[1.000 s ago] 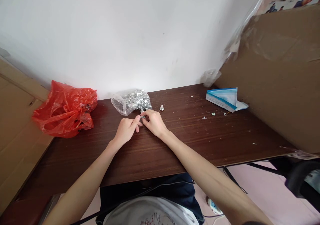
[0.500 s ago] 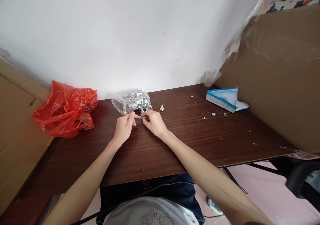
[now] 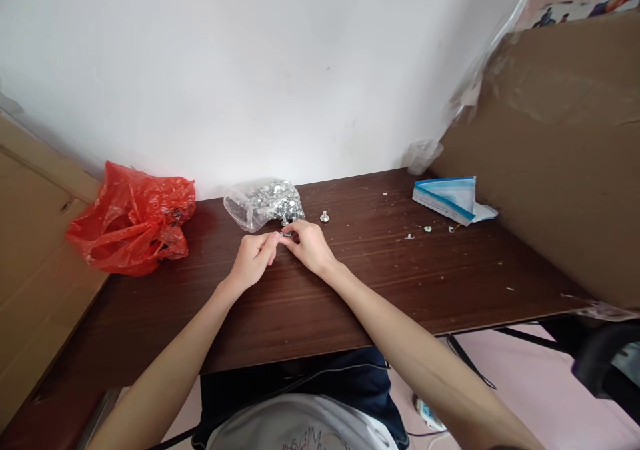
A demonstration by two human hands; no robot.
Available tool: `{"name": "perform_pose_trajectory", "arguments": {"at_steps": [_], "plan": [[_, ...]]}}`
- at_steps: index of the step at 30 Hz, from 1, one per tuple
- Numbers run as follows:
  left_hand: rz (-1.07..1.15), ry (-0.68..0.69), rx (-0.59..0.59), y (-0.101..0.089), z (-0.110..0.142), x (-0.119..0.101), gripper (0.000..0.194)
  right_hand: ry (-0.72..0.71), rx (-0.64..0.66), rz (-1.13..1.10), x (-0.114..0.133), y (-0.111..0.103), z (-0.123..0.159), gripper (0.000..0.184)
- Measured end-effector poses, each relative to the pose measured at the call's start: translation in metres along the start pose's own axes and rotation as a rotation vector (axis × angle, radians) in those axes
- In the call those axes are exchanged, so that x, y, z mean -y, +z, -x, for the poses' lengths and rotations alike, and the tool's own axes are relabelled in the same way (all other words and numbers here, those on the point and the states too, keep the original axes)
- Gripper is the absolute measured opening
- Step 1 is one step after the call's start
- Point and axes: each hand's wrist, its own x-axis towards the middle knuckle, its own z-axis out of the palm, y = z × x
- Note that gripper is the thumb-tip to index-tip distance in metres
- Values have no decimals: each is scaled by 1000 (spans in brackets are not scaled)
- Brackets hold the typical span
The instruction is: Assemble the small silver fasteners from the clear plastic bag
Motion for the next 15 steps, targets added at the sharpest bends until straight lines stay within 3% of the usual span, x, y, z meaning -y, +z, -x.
{"name": "perform_pose_trajectory", "arguments": {"at_steps": [3, 8, 12, 15], "plan": [[-48, -41, -79, -1, 0, -1, 44, -8, 12, -1, 0, 0, 0, 15], [-64, -13, 41, -3, 0, 0, 54, 16, 18, -12, 0, 0, 0, 13], [-94, -37, -48, -4, 1, 1, 46, 21, 23, -4, 0, -1, 0, 17], [-113, -59, -26, -4, 0, 2, 51, 22, 34, -2, 0, -1, 0, 19]]}}
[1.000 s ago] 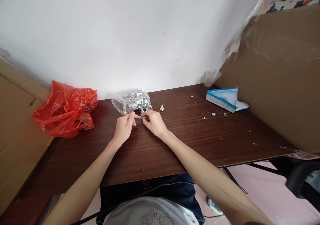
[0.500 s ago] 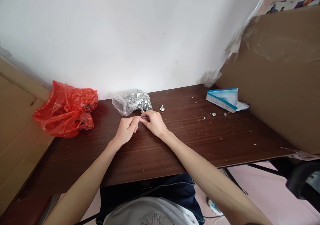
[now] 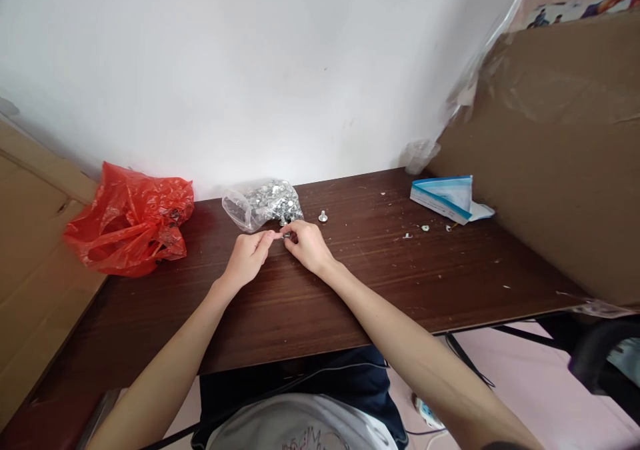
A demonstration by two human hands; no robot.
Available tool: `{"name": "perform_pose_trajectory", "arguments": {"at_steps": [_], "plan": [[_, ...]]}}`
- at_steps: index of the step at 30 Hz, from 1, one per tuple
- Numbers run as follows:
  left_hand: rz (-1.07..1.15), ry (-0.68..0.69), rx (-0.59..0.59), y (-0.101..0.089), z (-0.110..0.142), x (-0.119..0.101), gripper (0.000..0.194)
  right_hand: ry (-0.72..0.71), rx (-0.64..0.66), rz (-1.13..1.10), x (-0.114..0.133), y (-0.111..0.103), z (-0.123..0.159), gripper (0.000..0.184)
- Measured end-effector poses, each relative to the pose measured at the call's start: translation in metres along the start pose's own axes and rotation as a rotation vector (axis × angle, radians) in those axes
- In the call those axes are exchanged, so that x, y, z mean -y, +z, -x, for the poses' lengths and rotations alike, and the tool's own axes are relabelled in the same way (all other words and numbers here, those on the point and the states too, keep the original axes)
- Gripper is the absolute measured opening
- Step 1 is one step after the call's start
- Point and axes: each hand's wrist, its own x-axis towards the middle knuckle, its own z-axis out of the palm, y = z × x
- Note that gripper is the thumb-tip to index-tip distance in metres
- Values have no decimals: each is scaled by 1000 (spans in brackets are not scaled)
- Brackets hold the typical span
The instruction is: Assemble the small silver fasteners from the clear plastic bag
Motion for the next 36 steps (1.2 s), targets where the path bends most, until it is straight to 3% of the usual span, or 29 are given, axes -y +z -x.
{"name": "perform_pose_trajectory", "arguments": {"at_steps": [5, 11, 16, 21, 26, 31, 36], "plan": [[37, -22, -46, 0, -1, 0, 47, -10, -12, -2, -1, 0, 0, 18], [-17, 13, 61, 0, 0, -1, 44, 13, -9, -6, 0, 0, 0, 13], [19, 1, -19, 0, 0, -1, 43, 22, 0, 3, 1, 0, 0, 18], [-93, 31, 46, 0, 0, -1, 42, 18, -3, 6, 1, 0, -1, 13], [-75, 3, -93, 0, 0, -2, 43, 13, 4, 12, 1, -1, -1, 18], [-164, 24, 24, 0, 1, -3, 40, -2, -4, 3, 0, -1, -1, 16], [-130, -2, -39, 0, 0, -3, 39, 20, 21, -2, 1, -1, -1, 18]]}}
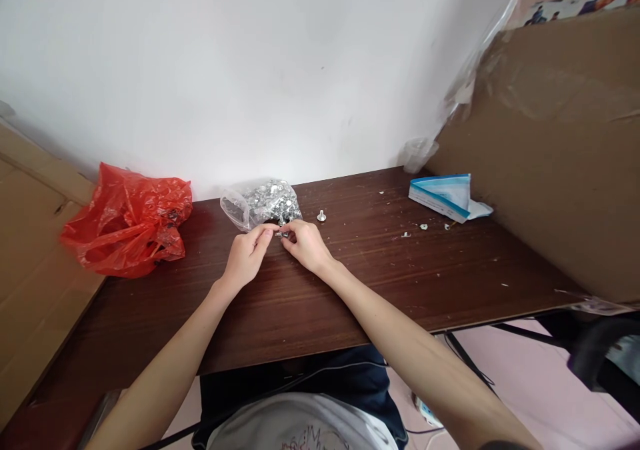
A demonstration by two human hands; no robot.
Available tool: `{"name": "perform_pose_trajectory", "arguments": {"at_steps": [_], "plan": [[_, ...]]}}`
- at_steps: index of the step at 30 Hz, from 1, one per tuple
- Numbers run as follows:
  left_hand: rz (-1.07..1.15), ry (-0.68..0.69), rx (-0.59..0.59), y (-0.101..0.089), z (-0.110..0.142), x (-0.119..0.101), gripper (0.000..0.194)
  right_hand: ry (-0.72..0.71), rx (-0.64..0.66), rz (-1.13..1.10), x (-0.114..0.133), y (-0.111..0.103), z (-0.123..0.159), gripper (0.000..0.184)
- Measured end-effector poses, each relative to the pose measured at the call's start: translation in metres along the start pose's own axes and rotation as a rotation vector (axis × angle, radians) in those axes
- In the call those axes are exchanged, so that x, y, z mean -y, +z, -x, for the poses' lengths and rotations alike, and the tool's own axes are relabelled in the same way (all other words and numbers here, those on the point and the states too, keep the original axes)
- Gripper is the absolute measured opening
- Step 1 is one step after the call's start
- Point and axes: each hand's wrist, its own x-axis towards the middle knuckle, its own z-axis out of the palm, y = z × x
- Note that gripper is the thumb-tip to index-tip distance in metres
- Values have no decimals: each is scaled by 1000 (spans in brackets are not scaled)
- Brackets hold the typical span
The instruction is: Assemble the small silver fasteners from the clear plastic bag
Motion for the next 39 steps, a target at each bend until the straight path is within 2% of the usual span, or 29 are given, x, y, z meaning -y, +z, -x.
{"name": "perform_pose_trajectory", "arguments": {"at_steps": [5, 11, 15, 18, 21, 24, 27, 29, 32, 36, 39], "plan": [[-32, 15, 88, 1, -1, 1, 40, -23, -8, -6, 0, 0, 0, 15], [13, -5, 4, 0, -1, 2, 37, -43, -1, -19, -1, 2, 0, 20], [-34, 16, 64, 0, -1, 3, 39, -70, -1, -25, -2, 3, 0, 17], [-5, 18, 35, 0, -1, 2, 43, -71, -4, -28, -3, 2, 0, 14], [10, -5, -11, 1, -1, 2, 41, -52, -11, -33, -3, 1, 0, 15], [-23, -13, 7, 1, -1, 3, 38, -26, -14, -41, -2, 0, 0, 12], [-13, 6, 13, 2, -1, 3, 44, 14, -14, -72, -2, 1, 0, 11], [31, 4, -52, 1, -1, 4, 51, 56, -15, -121, -3, 2, 0, 15], [47, -21, -140, 1, -2, 6, 50, 119, -15, -195, -4, 3, 0, 20], [41, 3, -39, 0, -2, 5, 55, 159, -5, -248, -5, 4, 0, 21], [76, 34, -63, 1, -1, 4, 54, 170, 12, -306, -5, 4, 1, 23]]}}
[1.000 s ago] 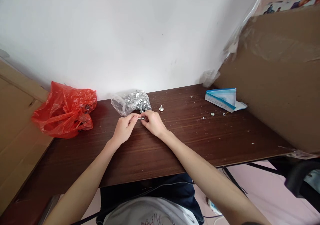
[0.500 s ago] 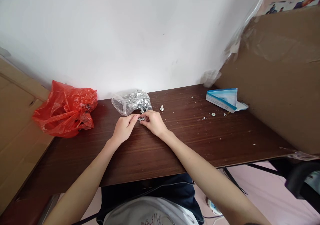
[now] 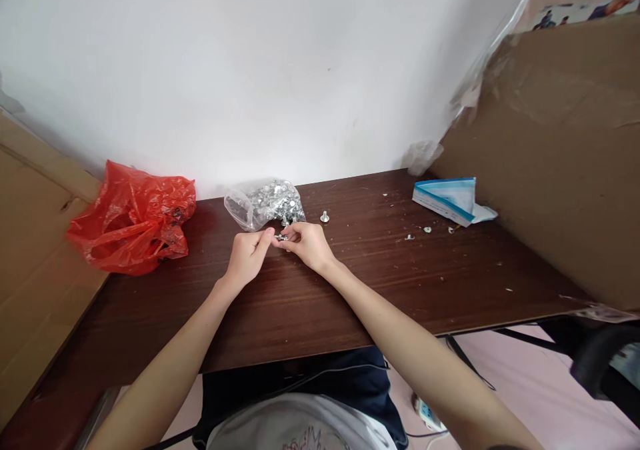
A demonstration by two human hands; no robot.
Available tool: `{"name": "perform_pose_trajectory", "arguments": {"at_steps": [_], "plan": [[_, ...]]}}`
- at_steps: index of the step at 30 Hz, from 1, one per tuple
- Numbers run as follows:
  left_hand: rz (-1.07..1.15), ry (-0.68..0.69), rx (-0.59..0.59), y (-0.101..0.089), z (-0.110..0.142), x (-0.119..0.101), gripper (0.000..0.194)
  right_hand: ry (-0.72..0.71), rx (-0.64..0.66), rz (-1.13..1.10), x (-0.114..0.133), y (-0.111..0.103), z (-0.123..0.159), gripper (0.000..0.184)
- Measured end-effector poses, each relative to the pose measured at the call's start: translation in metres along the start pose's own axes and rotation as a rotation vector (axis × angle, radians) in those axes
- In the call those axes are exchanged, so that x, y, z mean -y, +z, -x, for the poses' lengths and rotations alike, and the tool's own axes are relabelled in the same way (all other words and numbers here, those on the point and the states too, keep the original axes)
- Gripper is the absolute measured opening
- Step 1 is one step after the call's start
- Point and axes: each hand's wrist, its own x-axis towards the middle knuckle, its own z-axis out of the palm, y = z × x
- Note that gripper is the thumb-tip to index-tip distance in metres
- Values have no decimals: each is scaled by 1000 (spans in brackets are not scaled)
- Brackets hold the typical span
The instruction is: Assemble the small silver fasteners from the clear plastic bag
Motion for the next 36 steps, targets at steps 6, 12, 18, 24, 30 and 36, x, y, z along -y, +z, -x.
{"name": "perform_pose_trajectory", "arguments": {"at_steps": [6, 12, 18, 24, 30, 36], "plan": [[-54, 3, 8, 0, 0, 1, 52, 41, 11, -152, 0, 1, 0, 34], [57, 24, -132, 1, -3, 6, 33, 51, -22, -306, 4, 2, -1, 43], [267, -83, -24, 5, -7, 14, 26, -24, -3, -304, 8, 2, 1, 37], [535, -225, -61, 5, -9, 13, 26, 41, 49, -486, 6, 3, -3, 37], [588, -188, -107, 4, -9, 10, 21, 9, 149, -332, 3, 4, -2, 36], [596, -88, -69, 6, -7, 8, 19, -112, 135, -34, 6, 4, 3, 34]]}}
